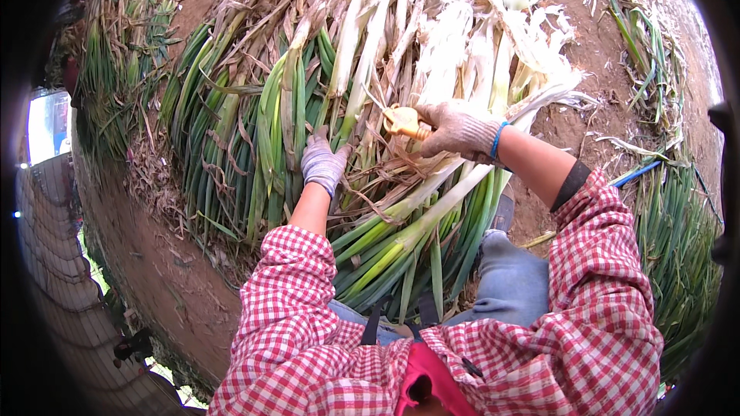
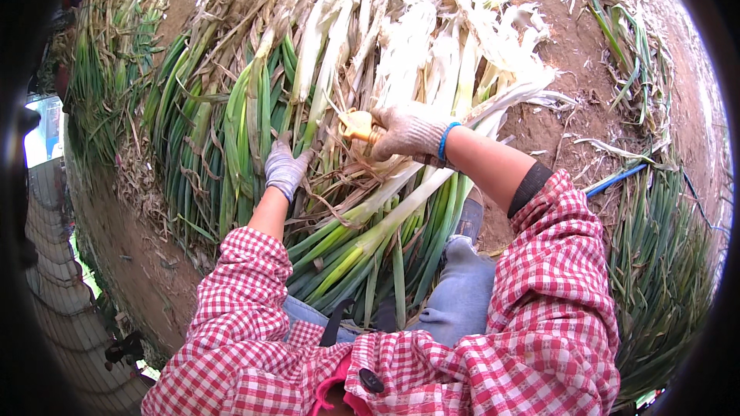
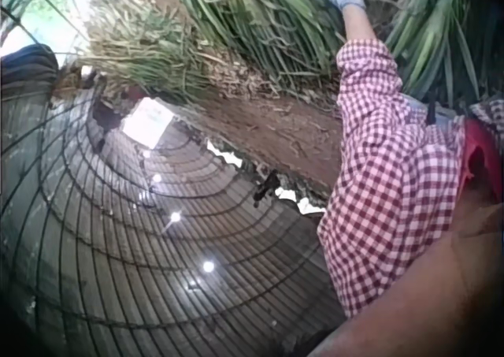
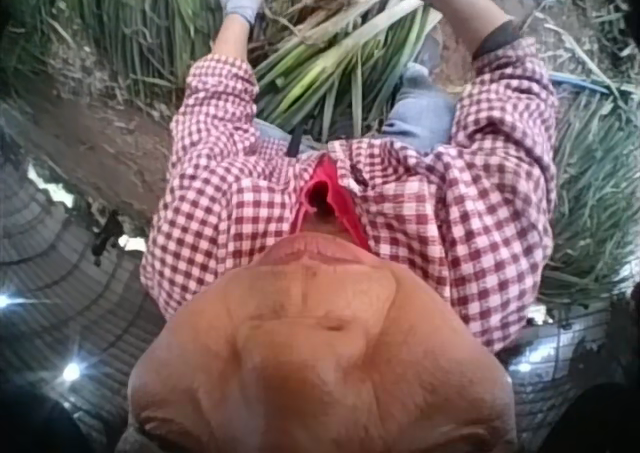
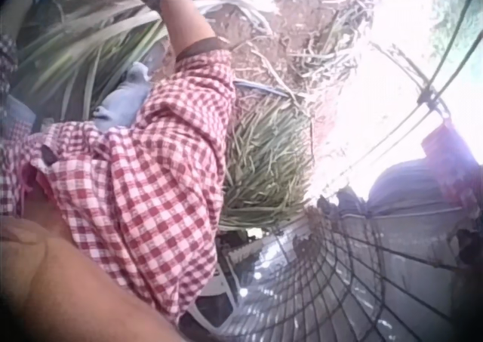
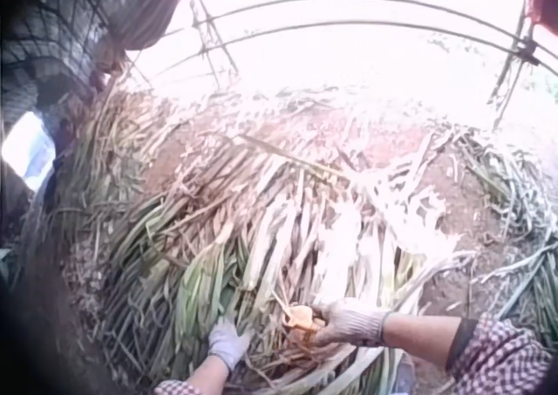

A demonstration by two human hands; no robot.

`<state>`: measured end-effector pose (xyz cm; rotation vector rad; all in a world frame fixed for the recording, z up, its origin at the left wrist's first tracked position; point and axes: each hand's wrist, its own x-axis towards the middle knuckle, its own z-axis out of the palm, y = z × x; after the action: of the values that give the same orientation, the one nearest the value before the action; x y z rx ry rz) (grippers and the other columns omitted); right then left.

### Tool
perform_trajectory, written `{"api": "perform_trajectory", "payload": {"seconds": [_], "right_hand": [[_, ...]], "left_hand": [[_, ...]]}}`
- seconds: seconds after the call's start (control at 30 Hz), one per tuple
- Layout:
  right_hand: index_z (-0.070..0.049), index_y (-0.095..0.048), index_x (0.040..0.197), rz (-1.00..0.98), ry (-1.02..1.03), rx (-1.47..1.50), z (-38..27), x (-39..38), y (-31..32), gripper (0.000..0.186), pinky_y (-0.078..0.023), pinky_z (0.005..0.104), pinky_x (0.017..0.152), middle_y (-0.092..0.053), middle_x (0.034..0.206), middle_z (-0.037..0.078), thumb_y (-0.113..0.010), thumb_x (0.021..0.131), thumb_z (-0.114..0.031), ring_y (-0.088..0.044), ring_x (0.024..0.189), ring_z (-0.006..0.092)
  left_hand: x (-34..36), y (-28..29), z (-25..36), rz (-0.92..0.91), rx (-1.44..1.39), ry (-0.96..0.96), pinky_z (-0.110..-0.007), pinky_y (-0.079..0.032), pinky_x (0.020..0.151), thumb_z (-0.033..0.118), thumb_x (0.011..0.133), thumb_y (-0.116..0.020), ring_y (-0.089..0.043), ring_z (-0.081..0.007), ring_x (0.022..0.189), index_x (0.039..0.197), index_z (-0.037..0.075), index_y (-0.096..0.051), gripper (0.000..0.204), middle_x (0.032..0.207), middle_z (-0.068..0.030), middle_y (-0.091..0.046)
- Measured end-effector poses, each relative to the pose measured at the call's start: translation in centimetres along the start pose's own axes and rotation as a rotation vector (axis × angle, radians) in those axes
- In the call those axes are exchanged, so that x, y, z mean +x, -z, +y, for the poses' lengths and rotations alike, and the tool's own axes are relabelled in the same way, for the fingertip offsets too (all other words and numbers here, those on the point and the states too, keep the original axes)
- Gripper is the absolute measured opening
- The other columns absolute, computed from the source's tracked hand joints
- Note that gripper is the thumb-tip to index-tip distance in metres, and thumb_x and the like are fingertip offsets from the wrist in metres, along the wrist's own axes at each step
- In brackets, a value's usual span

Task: The person sits on the ground and uses a small knife to trim the outer layers of long green leaves, likely leeks or onions. They repeatedly peel and cut the leaves, discarding the trimmed parts onto the ground.

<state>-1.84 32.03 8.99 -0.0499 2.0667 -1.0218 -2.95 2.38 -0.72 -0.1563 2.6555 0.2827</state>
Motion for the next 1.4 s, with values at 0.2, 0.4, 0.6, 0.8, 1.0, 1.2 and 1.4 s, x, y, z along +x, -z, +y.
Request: {"api": "perform_trajectory", "payload": {"seconds": [0.2,0.4,0.6,0.8,1.0,1.2,1.4], "right_hand": [[-0.005,-0.053,0.137,0.153,0.058,-0.045,1.1,2.2,3.2,0.077,-0.051,0.0335,0.065,-0.066,0.082,0.013,-0.074,0.068,-0.030,-0.063,0.068,0.0201],[-0.006,-0.063,0.106,0.322,0.036,0.170,1.4,5.2,5.6,0.048,-0.052,0.0353,0.064,-0.061,0.074,0.008,-0.076,0.063,-0.024,-0.059,0.066,0.0180],[-0.004,-0.064,0.112,0.533,-0.025,-0.144,3.0,10.4,10.5,0.054,-0.051,0.0374,0.062,-0.066,0.075,0.012,-0.076,0.065,-0.027,-0.062,0.066,0.0223],[-0.006,-0.065,0.114,0.493,0.027,-0.157,2.1,8.2,9.0,0.053,-0.054,0.0389,0.077,-0.071,0.092,0.017,-0.072,0.069,-0.034,-0.069,0.084,0.0308],[-0.011,-0.055,0.138,0.507,-0.065,-0.231,2.7,6.4,7.6,0.077,-0.054,0.0386,0.078,-0.071,0.093,0.017,-0.072,0.067,-0.038,-0.069,0.083,0.0305],[-0.004,-0.059,0.124,0.506,-0.042,-0.146,2.7,7.6,7.3,0.065,-0.053,0.0405,0.077,-0.070,0.092,0.019,-0.072,0.066,-0.030,-0.069,0.087,0.0313],[-0.003,-0.059,0.117,0.480,-0.069,-0.100,1.8,8.4,7.6,0.054,-0.053,0.0383,0.064,-0.069,0.078,0.015,-0.072,0.070,-0.026,-0.067,0.070,0.0265]], "left_hand": [[0.1,-0.8,-0.6,-0.003,0.023,-0.016,-0.044,-0.041,0.107,0.039,0.079,-0.075,-0.049,-0.0393,0.126,0.143,0.006,-0.043,0.078,0.141,-0.0227,-0.046],[-0.4,-0.9,-1.2,0.027,-0.044,0.007,-0.044,-0.038,0.110,0.033,0.079,-0.077,-0.048,-0.0390,0.128,0.140,0.005,-0.048,0.073,0.140,-0.0208,-0.049],[-0.1,-1.1,-0.2,0.017,-0.043,0.001,-0.044,-0.039,0.109,0.032,0.079,-0.078,-0.048,-0.0385,0.127,0.140,0.006,-0.048,0.073,0.138,-0.0204,-0.049],[-0.8,-1.0,-0.5,0.061,-0.025,-0.018,-0.044,-0.039,0.109,0.031,0.080,-0.076,-0.048,-0.0386,0.126,0.141,0.007,-0.048,0.071,0.138,-0.0194,-0.049],[-2.2,-2.7,-0.6,0.207,-0.069,-0.064,-0.045,-0.037,0.110,0.026,0.086,-0.068,-0.044,-0.0379,0.128,0.143,0.011,-0.047,0.063,0.140,-0.0174,-0.045],[-4.6,-5.8,-0.4,0.396,0.091,-0.262,-0.048,-0.038,0.106,0.024,0.087,-0.065,-0.046,-0.0378,0.123,0.129,0.010,-0.061,0.044,0.137,-0.0166,-0.048],[-5.3,-6.2,-0.5,0.472,0.100,-0.299,-0.047,-0.042,0.100,0.024,0.088,-0.064,-0.052,-0.0350,0.113,0.119,0.010,-0.067,0.035,0.123,-0.0135,-0.058]]}}
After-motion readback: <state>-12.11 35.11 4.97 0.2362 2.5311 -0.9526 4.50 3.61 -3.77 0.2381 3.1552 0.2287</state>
